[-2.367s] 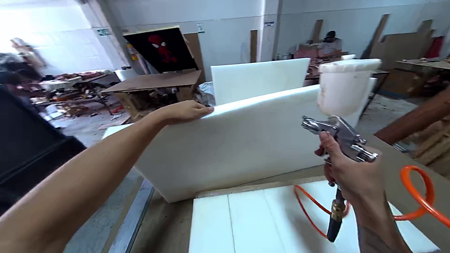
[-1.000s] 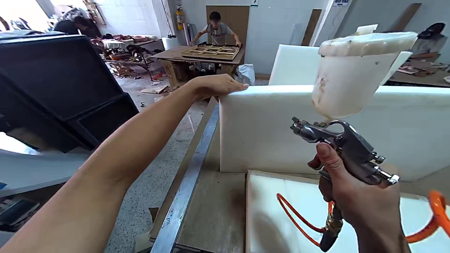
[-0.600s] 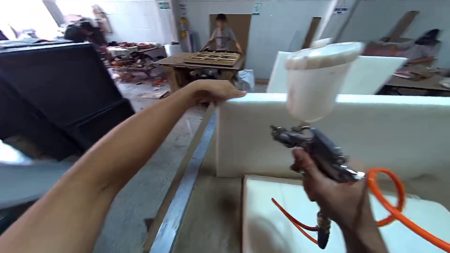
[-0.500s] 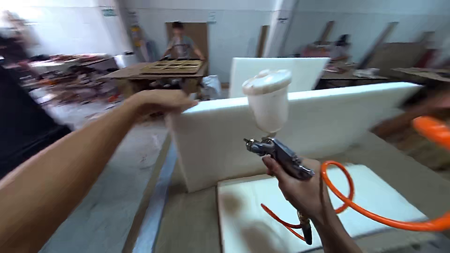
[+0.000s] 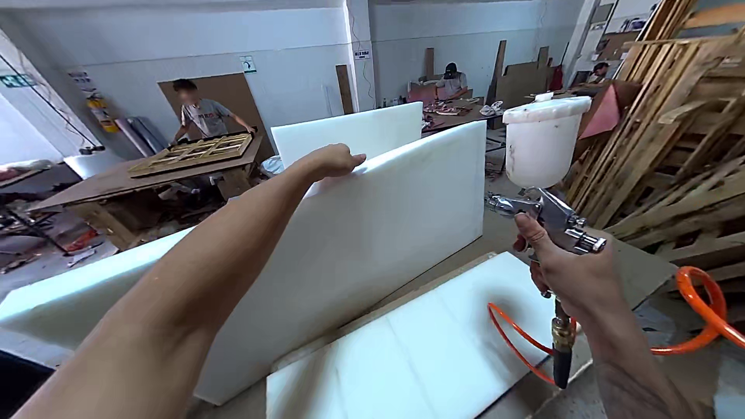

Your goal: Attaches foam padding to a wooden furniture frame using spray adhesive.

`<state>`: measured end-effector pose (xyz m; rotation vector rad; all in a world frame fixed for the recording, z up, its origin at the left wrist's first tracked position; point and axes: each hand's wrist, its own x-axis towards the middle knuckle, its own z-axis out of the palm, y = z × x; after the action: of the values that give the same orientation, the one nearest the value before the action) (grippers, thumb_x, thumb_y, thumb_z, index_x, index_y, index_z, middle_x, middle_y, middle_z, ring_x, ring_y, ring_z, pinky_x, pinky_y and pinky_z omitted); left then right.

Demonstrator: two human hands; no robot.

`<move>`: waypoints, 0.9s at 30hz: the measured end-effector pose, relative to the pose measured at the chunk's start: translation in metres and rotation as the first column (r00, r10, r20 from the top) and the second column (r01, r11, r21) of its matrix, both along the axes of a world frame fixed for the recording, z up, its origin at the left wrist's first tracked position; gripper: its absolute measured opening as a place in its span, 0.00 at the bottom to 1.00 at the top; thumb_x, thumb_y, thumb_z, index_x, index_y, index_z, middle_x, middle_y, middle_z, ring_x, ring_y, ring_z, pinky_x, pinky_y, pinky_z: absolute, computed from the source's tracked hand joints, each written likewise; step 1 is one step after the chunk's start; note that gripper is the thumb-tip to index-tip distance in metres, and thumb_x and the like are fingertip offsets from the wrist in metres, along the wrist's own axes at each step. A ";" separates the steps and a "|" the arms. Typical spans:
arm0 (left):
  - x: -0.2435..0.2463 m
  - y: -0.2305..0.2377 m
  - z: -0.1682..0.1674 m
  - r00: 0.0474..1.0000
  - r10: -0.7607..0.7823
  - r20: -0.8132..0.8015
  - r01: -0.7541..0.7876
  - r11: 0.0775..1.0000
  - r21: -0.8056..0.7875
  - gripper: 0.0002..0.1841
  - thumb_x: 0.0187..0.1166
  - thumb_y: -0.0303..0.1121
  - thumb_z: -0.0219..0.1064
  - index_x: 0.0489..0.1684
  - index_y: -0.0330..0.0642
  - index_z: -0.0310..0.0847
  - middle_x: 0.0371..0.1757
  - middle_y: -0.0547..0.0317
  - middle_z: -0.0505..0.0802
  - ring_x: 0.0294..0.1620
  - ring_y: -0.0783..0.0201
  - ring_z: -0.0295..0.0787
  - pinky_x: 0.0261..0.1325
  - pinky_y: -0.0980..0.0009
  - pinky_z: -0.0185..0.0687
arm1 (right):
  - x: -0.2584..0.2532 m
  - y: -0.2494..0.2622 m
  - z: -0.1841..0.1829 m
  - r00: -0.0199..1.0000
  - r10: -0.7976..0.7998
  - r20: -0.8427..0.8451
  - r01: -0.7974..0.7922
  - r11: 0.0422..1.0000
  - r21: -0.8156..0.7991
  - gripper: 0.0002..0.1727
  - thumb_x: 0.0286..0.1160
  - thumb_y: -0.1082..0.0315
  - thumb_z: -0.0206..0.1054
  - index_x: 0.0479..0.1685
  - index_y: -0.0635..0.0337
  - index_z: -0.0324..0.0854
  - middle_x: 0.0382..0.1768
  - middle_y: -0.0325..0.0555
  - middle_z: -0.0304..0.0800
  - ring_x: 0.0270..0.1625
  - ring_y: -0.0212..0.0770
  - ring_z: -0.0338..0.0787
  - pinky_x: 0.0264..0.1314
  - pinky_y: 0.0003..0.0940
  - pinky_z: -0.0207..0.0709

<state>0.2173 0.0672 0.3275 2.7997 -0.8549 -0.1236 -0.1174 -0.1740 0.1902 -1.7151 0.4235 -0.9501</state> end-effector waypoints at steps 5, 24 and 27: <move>0.034 -0.132 -0.020 0.988 -0.049 -0.147 0.028 0.989 -0.144 0.39 0.90 0.64 0.43 0.49 0.30 0.85 0.44 0.37 0.89 0.46 0.46 0.87 0.53 0.41 0.80 | 0.026 -0.120 -0.008 0.999 -0.033 -0.012 0.033 0.998 -0.049 0.27 0.68 0.32 0.74 0.32 0.48 0.88 0.23 0.46 0.90 0.06 0.45 0.74 0.05 0.42 0.73; 0.041 -0.245 -0.033 0.957 -0.023 -0.288 -0.048 0.970 -0.237 0.34 0.90 0.63 0.45 0.59 0.40 0.86 0.46 0.48 0.91 0.47 0.57 0.89 0.54 0.52 0.84 | 0.088 -0.282 0.016 0.959 0.277 -0.058 -0.269 0.955 0.125 0.15 0.84 0.50 0.66 0.50 0.51 0.85 0.28 0.42 0.89 0.07 0.34 0.69 0.05 0.28 0.68; 0.041 -0.245 -0.034 0.960 -0.028 -0.280 -0.038 0.973 -0.228 0.35 0.90 0.63 0.43 0.60 0.43 0.86 0.47 0.48 0.92 0.48 0.57 0.90 0.54 0.51 0.84 | 0.094 -0.311 0.006 0.986 0.168 -0.005 -0.167 0.984 0.065 0.18 0.79 0.46 0.71 0.45 0.52 0.87 0.27 0.45 0.92 0.05 0.39 0.72 0.03 0.34 0.70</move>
<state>0.2582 -0.1778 0.2932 2.4879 -0.7397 -0.3860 -0.0232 -0.4847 0.1957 -1.6693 0.3080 -0.7981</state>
